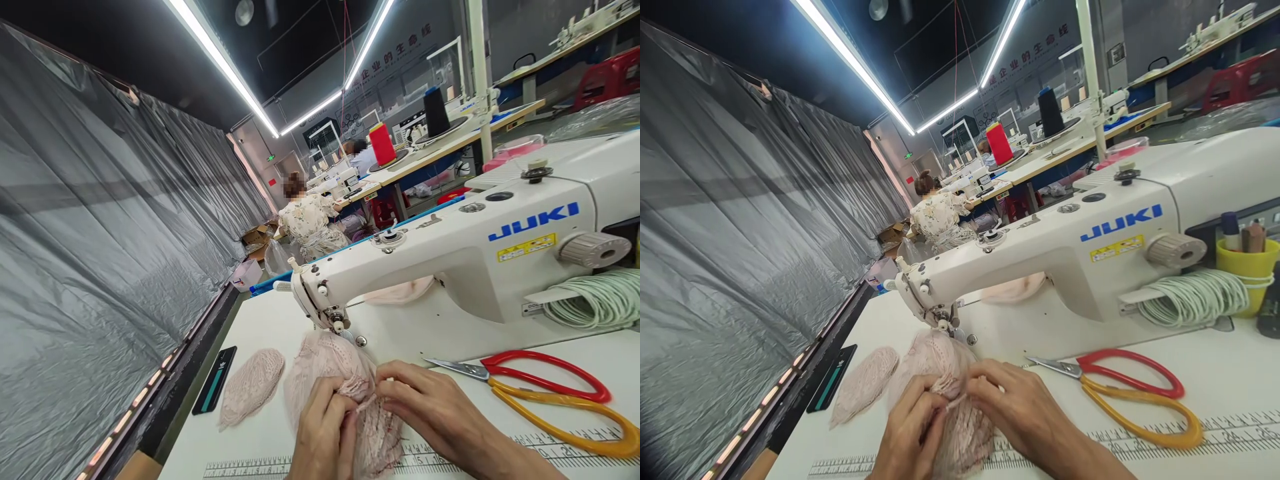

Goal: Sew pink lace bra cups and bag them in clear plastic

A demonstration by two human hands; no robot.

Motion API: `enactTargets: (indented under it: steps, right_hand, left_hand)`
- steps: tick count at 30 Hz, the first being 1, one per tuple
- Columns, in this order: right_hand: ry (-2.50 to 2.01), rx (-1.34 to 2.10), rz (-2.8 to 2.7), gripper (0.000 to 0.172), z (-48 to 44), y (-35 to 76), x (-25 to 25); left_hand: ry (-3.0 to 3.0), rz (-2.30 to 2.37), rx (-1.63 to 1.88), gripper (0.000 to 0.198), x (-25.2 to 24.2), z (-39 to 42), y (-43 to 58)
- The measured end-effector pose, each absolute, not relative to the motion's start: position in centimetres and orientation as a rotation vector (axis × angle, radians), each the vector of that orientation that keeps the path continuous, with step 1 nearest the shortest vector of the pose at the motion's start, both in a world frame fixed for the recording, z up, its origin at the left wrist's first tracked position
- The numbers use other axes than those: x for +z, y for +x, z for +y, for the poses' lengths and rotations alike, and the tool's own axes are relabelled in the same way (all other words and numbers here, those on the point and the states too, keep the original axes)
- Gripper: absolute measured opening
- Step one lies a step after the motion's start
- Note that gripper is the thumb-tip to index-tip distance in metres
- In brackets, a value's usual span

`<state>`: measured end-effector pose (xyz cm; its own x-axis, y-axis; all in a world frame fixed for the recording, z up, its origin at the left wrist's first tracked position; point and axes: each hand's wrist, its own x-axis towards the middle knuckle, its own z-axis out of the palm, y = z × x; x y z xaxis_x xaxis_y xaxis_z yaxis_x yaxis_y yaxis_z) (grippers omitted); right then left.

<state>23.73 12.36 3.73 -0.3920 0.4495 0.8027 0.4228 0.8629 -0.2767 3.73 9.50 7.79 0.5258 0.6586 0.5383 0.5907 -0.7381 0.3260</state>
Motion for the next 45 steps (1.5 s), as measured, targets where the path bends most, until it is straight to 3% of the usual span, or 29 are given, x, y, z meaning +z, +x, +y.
enactTargets:
  steps: [5, 18, 22, 30, 37, 45]
  right_hand:
    - [-0.624, -0.040, -2.057, 0.014, 12.0, 24.1, 3.2]
    - [-0.591, -0.240, -2.040, 0.038, 12.7, 21.5, 4.2]
    - [-0.683, -0.188, -2.016, 0.036, 12.7, 21.2, 4.6]
    - [-0.688, -0.103, -2.055, 0.034, 12.5, 21.3, 4.9]
    - [-0.581, -0.075, -2.152, 0.008, 12.2, 24.0, 4.4]
    - [-0.576, -0.033, -2.127, 0.021, 12.8, 22.8, 3.9]
  left_hand:
    - [2.586, 1.108, 1.010, 0.018, 8.4, 9.4, 3.8]
    - [2.688, 1.034, 1.045, 0.032, 8.5, 9.5, 3.9]
    - [2.729, 1.139, 1.053, 0.036, 8.2, 8.8, 4.1]
    - [2.947, 1.324, 1.173, 0.018, 6.2, 9.3, 3.9]
    - [2.927, 1.245, 1.146, 0.022, 7.5, 9.3, 4.2]
    - [2.893, 1.206, 0.967, 0.029, 7.5, 9.4, 4.2]
